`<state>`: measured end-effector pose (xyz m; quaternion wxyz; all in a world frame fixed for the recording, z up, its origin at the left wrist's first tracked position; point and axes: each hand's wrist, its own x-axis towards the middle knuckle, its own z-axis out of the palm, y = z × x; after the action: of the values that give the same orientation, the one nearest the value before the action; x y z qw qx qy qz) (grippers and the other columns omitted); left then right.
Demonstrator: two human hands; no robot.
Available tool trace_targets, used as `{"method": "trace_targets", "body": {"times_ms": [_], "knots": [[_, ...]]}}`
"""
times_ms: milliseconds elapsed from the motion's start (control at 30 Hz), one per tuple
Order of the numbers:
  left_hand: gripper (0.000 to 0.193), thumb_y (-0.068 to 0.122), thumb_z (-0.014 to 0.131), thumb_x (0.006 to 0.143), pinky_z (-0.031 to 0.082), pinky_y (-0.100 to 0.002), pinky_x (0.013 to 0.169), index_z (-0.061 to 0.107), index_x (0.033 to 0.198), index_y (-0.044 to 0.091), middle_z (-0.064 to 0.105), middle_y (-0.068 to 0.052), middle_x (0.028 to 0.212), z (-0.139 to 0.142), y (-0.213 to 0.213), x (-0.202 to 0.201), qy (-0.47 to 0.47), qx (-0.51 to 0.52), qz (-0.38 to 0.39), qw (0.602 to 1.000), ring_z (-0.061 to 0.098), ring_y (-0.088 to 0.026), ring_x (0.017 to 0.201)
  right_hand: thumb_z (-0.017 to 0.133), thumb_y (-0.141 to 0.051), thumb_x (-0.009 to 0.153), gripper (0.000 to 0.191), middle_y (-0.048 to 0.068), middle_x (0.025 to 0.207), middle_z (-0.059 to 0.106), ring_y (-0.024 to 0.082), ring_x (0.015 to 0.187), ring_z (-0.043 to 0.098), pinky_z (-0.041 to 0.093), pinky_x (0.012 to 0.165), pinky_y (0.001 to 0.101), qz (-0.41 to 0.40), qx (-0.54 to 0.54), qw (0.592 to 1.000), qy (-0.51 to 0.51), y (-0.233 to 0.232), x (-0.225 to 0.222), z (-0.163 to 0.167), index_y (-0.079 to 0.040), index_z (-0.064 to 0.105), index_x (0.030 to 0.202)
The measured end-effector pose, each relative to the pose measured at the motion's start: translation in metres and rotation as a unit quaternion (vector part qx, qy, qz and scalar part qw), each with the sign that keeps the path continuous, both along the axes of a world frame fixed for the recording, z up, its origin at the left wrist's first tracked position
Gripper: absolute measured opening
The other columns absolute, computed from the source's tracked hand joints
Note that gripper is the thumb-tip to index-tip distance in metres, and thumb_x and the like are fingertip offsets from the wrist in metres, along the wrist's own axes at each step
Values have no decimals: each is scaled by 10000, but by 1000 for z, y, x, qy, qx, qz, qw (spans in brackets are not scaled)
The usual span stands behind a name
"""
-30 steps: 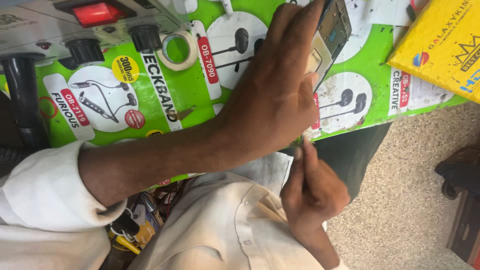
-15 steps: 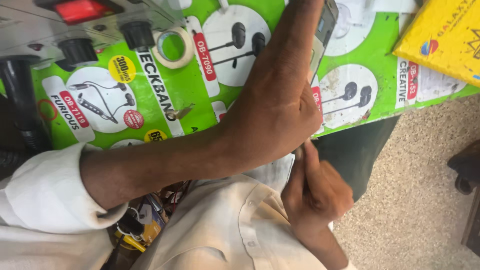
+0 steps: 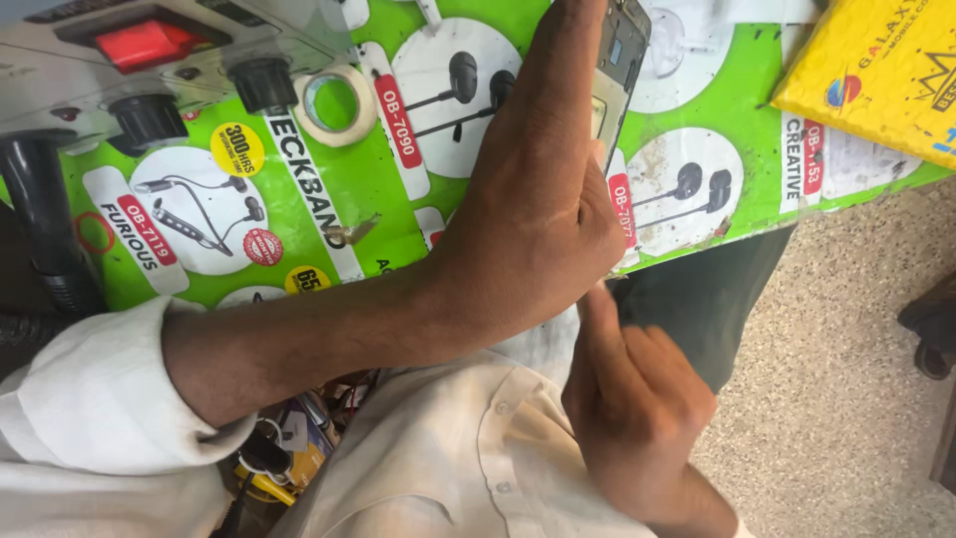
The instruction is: The person uses a metal prying tool to carefully separate the back cover from the internal frame of a disassembled mobile phone. They work along the edges to release the adhesive seal and then wipe the internal components with a cloth.
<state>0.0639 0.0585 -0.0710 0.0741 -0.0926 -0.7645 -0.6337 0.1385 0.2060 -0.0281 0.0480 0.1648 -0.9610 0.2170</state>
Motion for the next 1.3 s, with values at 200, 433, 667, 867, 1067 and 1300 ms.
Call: {"method": "trace_targets", "body": {"times_ms": [200,433,667,867,1067,1300], "knots": [[809,-218,465,952,260,-287,1335,75,1609,46,227,-192,1651,3,0,2,-1,-17,6,1000,242,-309,1578,763,135,879,288,93,629,433,209,537,430,336,514,394,10,-9,1000,-18,1,-6,8,27,754,1145],[858,-228,489,886,253,-336,1317,69,1596,9,205,-248,1659,-5,2,1,8,-15,9,1000,217,-370,1567,753,107,874,231,91,614,432,215,526,450,341,513,412,7,-5,999,-34,4,-9,15,10,763,1083],[860,-235,472,905,267,-313,1315,58,1612,29,209,-230,1667,-6,6,-2,26,-14,18,999,237,-358,1559,742,137,856,311,98,623,437,225,526,464,366,517,411,19,-7,998,-51,7,-3,18,9,758,1139],[812,-234,449,913,293,-318,1299,84,1587,34,303,-218,1592,-6,3,-1,31,-33,18,999,320,-355,1515,732,154,847,368,98,619,440,213,524,455,351,511,408,1,-15,999,-43,6,4,12,26,743,1192],[751,-183,481,951,390,-366,1175,176,1598,44,443,-214,1424,-11,0,-4,-14,-52,24,998,468,-379,1341,707,158,885,377,98,627,460,160,544,445,353,526,365,-33,-66,996,-44,3,9,0,52,720,1246],[766,-218,426,889,408,-404,1098,115,1533,56,405,-224,1430,-17,1,-11,91,-39,51,994,469,-394,1254,763,-13,983,277,64,759,700,-4,651,469,353,541,206,-226,-232,933,-159,0,10,-13,28,735,1256]]}}
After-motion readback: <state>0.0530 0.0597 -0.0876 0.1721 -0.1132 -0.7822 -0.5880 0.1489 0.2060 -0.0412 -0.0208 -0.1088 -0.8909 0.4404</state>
